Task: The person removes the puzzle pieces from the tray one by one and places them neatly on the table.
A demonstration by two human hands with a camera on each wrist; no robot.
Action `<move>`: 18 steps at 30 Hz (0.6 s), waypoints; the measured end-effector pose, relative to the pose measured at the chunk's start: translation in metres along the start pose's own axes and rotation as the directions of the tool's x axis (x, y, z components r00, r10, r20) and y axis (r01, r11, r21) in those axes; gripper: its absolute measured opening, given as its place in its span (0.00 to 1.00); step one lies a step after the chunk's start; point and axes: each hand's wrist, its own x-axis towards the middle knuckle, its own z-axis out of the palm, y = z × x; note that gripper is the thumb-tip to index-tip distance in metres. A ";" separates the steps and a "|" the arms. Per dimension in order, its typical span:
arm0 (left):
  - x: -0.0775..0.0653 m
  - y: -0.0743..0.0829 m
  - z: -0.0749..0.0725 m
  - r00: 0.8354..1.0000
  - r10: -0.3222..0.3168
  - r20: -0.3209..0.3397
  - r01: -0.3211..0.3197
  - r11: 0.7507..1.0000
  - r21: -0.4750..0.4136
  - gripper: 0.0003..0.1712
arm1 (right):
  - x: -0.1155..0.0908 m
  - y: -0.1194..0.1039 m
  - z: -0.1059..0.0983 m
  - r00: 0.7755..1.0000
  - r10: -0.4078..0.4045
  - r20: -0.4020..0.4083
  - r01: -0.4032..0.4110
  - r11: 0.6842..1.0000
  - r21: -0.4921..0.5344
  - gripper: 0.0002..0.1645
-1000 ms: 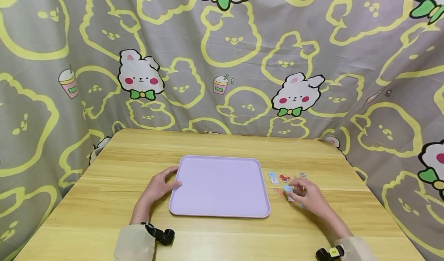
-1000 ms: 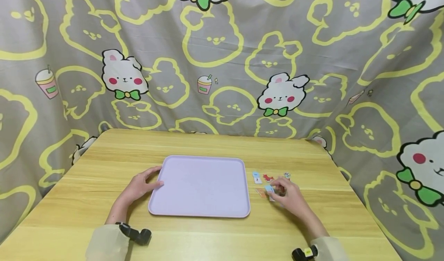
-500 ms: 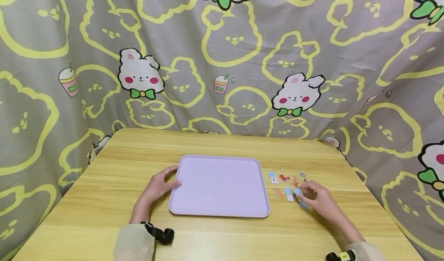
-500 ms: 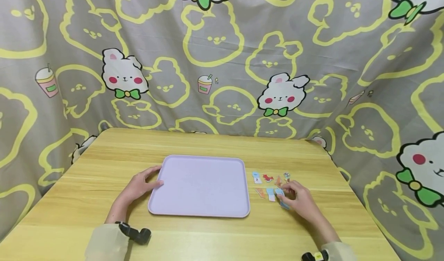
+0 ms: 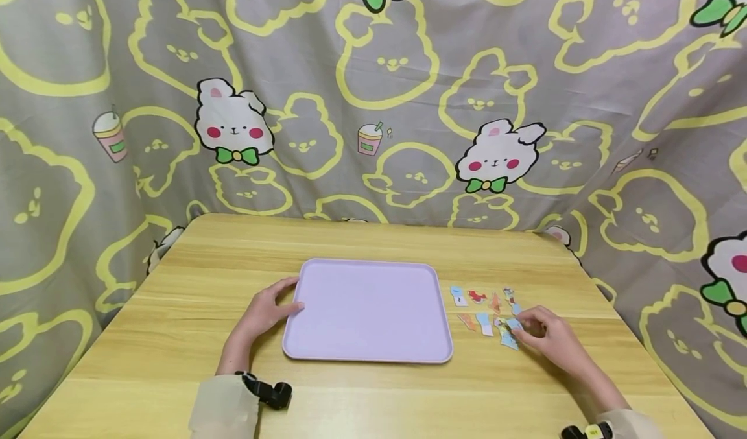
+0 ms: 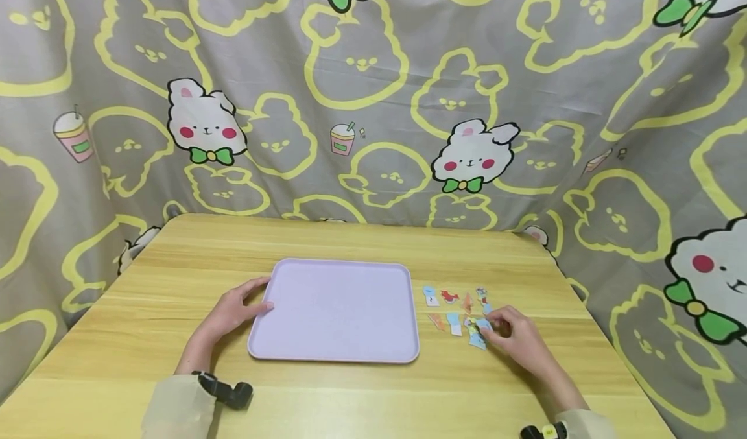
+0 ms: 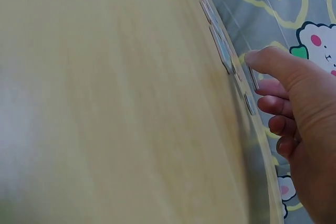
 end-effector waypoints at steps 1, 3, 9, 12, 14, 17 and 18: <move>0.000 0.000 0.000 1.000 -0.002 0.000 0.002 1.000 0.000 0.37 | 0.000 0.001 -0.001 1.000 0.000 0.000 0.000 1.000 -0.003 0.13; 0.000 0.000 -0.001 1.000 -0.006 -0.001 0.006 1.000 -0.002 0.37 | -0.001 0.003 -0.002 1.000 0.005 0.006 -0.005 1.000 -0.005 0.13; 0.000 -0.001 -0.001 1.000 -0.006 0.000 0.006 1.000 0.000 0.37 | -0.004 0.008 -0.007 0.998 0.048 0.029 -0.049 0.999 0.012 0.11; 0.000 -0.001 -0.001 1.000 -0.008 0.003 0.008 1.000 -0.006 0.36 | -0.004 0.010 -0.008 0.999 0.046 0.029 -0.046 0.999 0.006 0.10; 0.000 -0.001 0.000 1.000 -0.004 0.004 0.004 1.000 -0.003 0.37 | -0.005 0.010 -0.008 0.999 0.037 0.025 -0.037 0.999 0.000 0.10; 0.000 -0.001 0.000 1.000 -0.004 0.006 0.004 1.000 -0.007 0.37 | -0.005 0.010 -0.008 0.999 0.032 0.020 -0.032 0.999 -0.008 0.11; 0.000 -0.001 0.000 1.000 -0.004 0.005 0.004 1.000 -0.007 0.37 | -0.005 0.010 -0.008 0.999 0.031 0.019 -0.030 0.999 -0.009 0.11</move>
